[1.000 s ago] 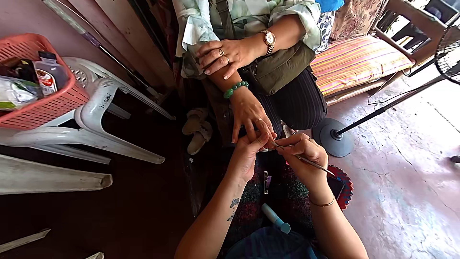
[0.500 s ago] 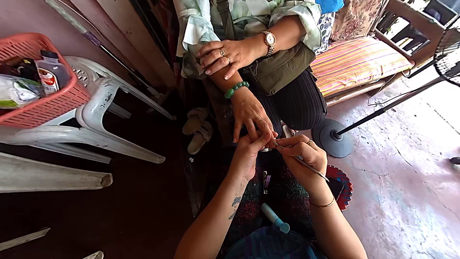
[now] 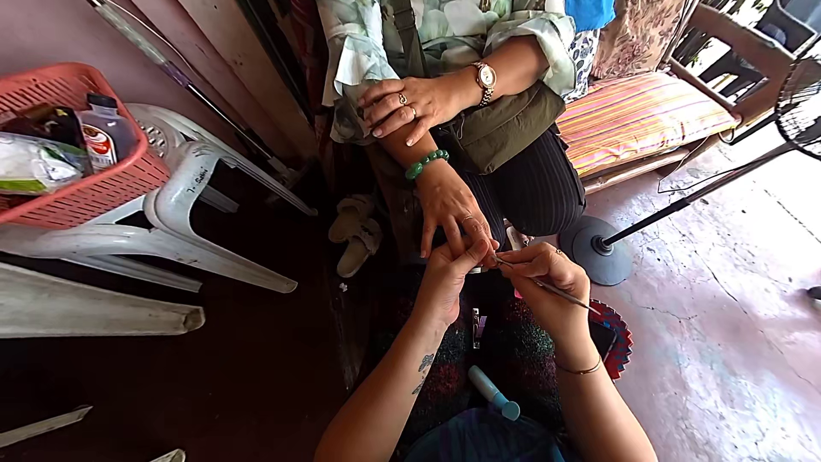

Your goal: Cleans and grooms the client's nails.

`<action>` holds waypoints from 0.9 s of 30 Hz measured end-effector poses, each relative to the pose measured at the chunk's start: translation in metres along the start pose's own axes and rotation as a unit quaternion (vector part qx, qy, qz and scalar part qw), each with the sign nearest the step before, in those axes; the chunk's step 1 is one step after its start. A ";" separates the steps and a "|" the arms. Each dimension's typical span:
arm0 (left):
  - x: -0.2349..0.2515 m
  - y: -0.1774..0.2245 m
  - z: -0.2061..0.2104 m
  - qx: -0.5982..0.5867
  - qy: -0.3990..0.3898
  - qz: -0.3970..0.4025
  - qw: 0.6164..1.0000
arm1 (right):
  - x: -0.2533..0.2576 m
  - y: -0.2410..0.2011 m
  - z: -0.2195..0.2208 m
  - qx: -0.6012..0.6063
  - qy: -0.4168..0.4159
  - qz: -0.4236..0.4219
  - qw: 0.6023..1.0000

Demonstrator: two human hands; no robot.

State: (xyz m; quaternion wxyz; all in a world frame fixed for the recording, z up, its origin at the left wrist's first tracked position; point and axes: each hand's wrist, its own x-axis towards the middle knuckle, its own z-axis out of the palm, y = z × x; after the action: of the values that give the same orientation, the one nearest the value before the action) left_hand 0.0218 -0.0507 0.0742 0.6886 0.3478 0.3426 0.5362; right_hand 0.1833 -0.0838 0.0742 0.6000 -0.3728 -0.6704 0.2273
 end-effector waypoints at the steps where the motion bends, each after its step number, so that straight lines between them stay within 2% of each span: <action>1: 0.000 0.001 0.000 0.000 -0.001 -0.002 1.000 | 0.000 -0.001 -0.003 0.018 -0.008 0.012 1.000; 6: 0.000 -0.001 0.000 0.001 -0.006 0.003 1.000 | 0.001 0.001 0.001 -0.030 -0.006 -0.036 0.999; 9: 0.000 0.000 -0.001 0.011 -0.010 0.008 1.000 | 0.001 0.000 -0.004 -0.010 -0.027 -0.027 0.999; 13: -0.001 -0.002 0.002 0.014 0.001 0.020 1.000 | 0.002 0.000 0.000 -0.070 -0.018 -0.059 0.996; 16: -0.001 0.000 0.002 0.021 0.000 0.020 1.000 | 0.002 -0.002 -0.004 -0.053 -0.034 -0.044 0.997; 20: -0.001 -0.003 0.003 0.026 0.012 0.020 0.999 | 0.002 -0.001 0.000 -0.111 -0.027 -0.084 0.990; 24: 0.000 -0.002 0.001 0.031 0.009 0.025 0.999 | 0.002 -0.002 -0.004 -0.090 -0.044 -0.079 0.992; 27: -0.001 -0.003 0.003 0.040 0.017 0.030 0.999 | 0.001 -0.001 -0.001 -0.135 -0.041 -0.104 0.984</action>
State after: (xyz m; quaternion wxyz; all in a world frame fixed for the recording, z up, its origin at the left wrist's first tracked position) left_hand 0.0259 -0.0528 0.0729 0.6521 0.3762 0.3648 0.5479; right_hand 0.1836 -0.0836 0.0760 0.5365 -0.3694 -0.7539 0.0858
